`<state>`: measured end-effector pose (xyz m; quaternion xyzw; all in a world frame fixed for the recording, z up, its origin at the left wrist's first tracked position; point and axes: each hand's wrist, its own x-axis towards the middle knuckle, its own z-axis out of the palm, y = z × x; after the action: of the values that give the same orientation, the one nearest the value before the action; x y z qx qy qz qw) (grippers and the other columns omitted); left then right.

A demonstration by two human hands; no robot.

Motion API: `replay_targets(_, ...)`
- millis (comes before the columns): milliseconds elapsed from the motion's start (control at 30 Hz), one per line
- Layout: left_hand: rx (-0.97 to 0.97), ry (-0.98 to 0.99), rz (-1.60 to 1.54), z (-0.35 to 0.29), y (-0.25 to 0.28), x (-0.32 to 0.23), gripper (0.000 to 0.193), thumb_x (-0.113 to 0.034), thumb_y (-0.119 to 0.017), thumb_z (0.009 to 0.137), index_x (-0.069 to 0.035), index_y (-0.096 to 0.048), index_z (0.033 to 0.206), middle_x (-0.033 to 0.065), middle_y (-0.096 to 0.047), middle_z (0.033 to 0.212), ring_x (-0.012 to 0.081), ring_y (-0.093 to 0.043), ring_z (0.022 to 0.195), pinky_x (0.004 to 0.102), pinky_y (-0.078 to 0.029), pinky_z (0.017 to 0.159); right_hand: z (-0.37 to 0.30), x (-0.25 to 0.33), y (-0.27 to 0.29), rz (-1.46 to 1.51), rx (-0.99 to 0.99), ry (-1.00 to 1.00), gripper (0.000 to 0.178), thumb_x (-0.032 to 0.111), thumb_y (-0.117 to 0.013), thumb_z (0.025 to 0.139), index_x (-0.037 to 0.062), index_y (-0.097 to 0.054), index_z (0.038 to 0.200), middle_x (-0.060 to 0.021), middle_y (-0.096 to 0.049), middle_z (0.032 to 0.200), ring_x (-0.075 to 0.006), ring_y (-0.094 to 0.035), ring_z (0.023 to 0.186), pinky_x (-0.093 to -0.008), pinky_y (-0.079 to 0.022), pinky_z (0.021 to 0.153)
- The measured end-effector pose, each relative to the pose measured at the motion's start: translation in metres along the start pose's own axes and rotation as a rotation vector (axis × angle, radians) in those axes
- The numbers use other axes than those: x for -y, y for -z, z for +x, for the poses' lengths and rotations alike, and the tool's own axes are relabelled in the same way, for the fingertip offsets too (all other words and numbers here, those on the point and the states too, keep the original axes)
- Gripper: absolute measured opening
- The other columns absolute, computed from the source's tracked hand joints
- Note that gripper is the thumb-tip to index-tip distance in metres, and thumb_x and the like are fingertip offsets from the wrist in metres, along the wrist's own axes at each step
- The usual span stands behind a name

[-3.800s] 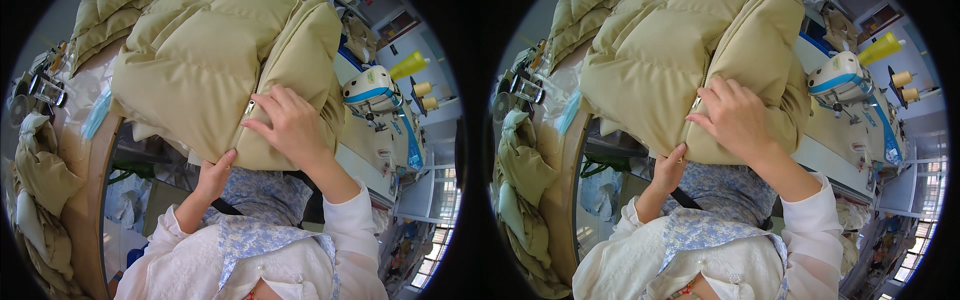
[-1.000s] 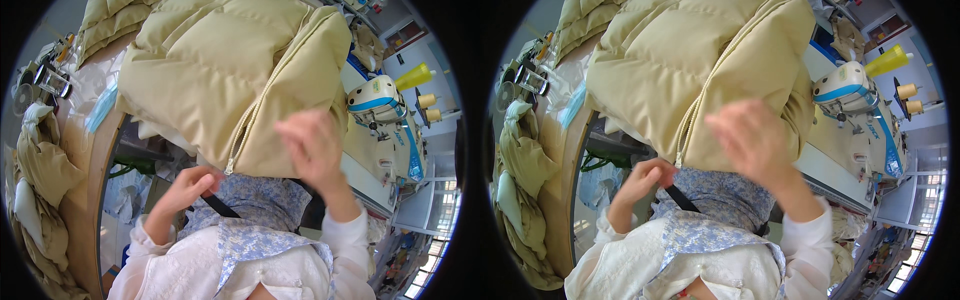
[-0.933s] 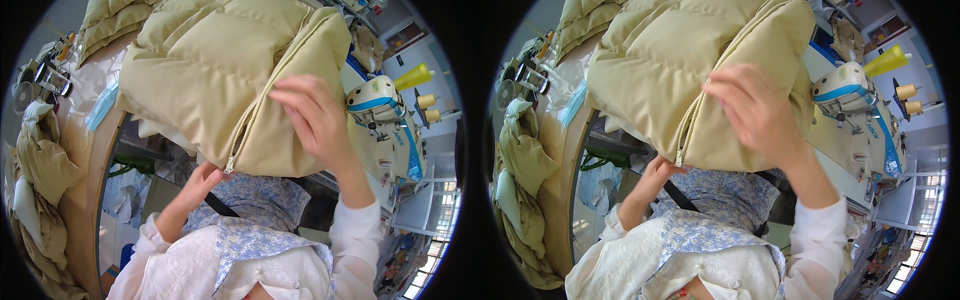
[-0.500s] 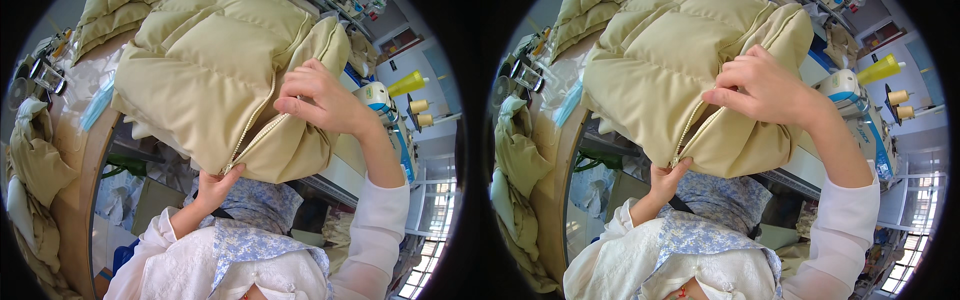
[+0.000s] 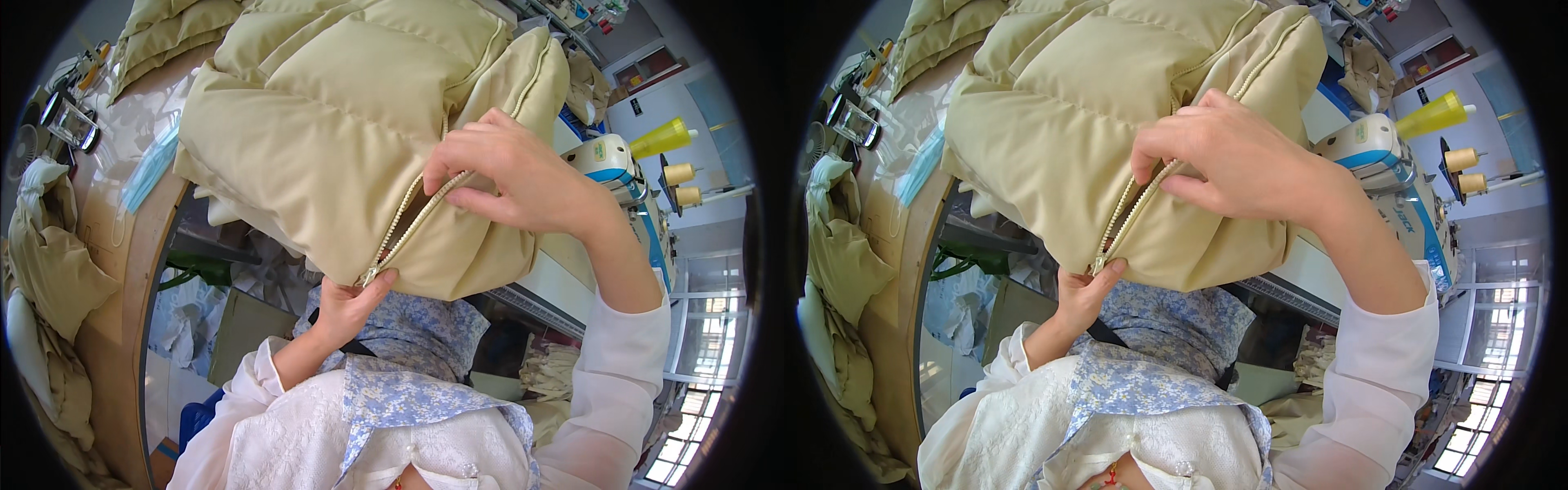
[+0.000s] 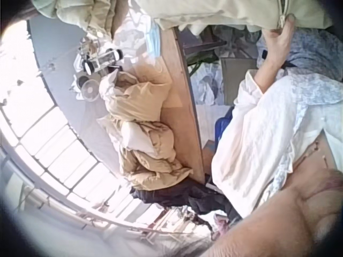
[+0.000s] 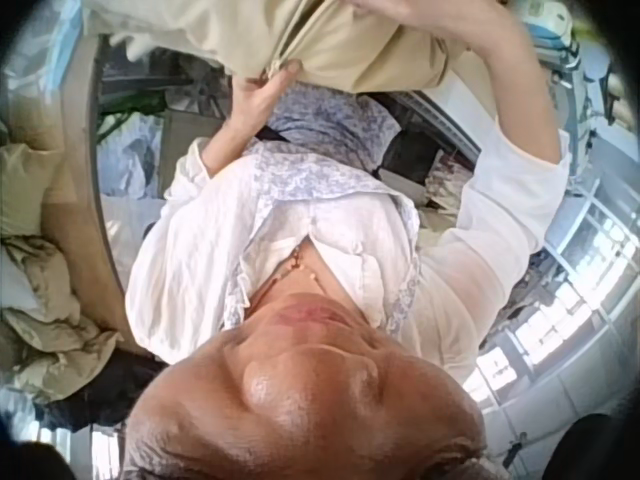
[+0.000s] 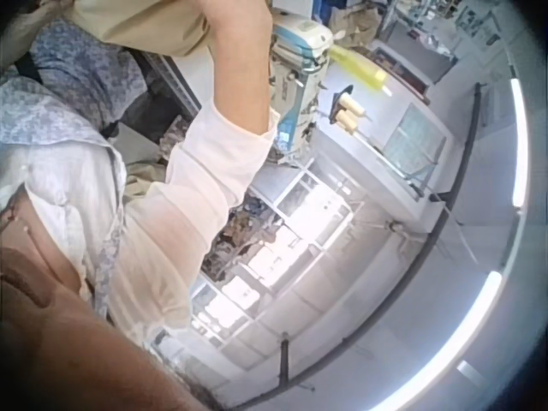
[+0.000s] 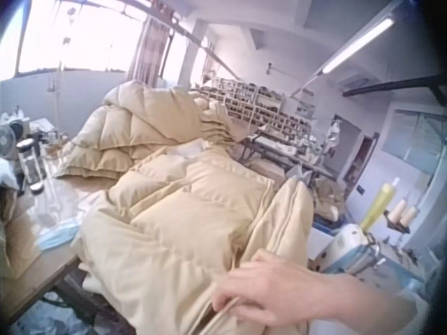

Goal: The person sews a beige puffer jacket using a sewing machine, then turns the jacket inside out and zips it closed. The jacket is placed on a stack of similar jackets.

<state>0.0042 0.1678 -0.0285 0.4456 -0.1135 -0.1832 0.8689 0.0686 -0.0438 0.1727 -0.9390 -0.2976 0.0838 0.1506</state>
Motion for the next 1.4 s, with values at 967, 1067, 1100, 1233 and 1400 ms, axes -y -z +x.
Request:
replay_targets(967, 0.149, 0.14, -0.255, -0.021, 0.025, 0.007, 0.03, -0.023, -0.05, 0.107, 0.0, -0.063, 0.121, 0.0024, -0.065, 0.113, 0.0106, -0.058, 0.106, 0.0318, -0.047, 0.094, -0.015, 0.062, -0.122, -0.128, -0.474, 0.087, 0.012, 0.009, -0.067, 0.078, 0.0052, -0.059, 0.085, -0.0063, -0.056, 0.079, -0.0227, -0.06, 0.075, -0.0326, -0.047, 0.062)
replay_targets(1067, 0.082, 0.14, -0.022, -0.022, 0.024, 0.011, 0.023, -0.017, -0.057, 0.104, 0.001, -0.067, 0.114, -0.0036, -0.064, 0.095, 0.0038, -0.054, 0.087, 0.0231, -0.045, 0.077, -0.014, 0.063, -0.118, 0.043, -0.473, -0.052, 0.014, 0.011, -0.07, 0.08, 0.0056, -0.057, 0.082, -0.0065, -0.06, 0.077, -0.0252, -0.06, 0.073, -0.0353, -0.046, 0.065)
replay_targets(1100, 0.068, 0.122, 0.014, -0.02, 0.023, 0.01, 0.02, -0.015, -0.06, 0.102, 0.001, -0.068, 0.112, -0.0055, -0.063, 0.09, 0.0023, -0.051, 0.082, 0.0212, -0.042, 0.071, -0.012, 0.064, -0.112, 0.046, -0.463, -0.083, 0.015, 0.012, -0.071, 0.081, 0.006, -0.057, 0.08, -0.0062, -0.06, 0.076, -0.0257, -0.06, 0.072, -0.0364, -0.046, 0.065)
replay_targets(1233, 0.038, 0.014, 0.138, -0.018, 0.016, 0.002, 0.015, -0.013, -0.063, 0.101, 0.0, -0.069, 0.105, -0.0092, -0.056, 0.077, 0.0005, -0.043, 0.068, 0.0199, -0.036, 0.059, -0.009, 0.064, -0.097, 0.084, -0.377, -0.156, 0.015, 0.014, -0.071, 0.082, 0.0075, -0.057, 0.081, -0.0068, -0.063, 0.075, -0.0264, -0.061, 0.075, -0.0385, -0.043, 0.072)
replay_targets(1400, 0.058, -0.019, 0.175, -0.015, 0.015, -0.004, 0.017, -0.015, -0.064, 0.1, 0.001, -0.069, 0.102, -0.0088, -0.056, 0.075, 0.0007, -0.044, 0.067, 0.0206, -0.036, 0.057, -0.006, 0.067, -0.094, 0.079, -0.421, -0.195, 0.017, 0.015, -0.074, 0.081, 0.0084, -0.059, 0.077, -0.0039, -0.062, 0.07, -0.024, -0.06, 0.068, -0.0368, -0.041, 0.066)
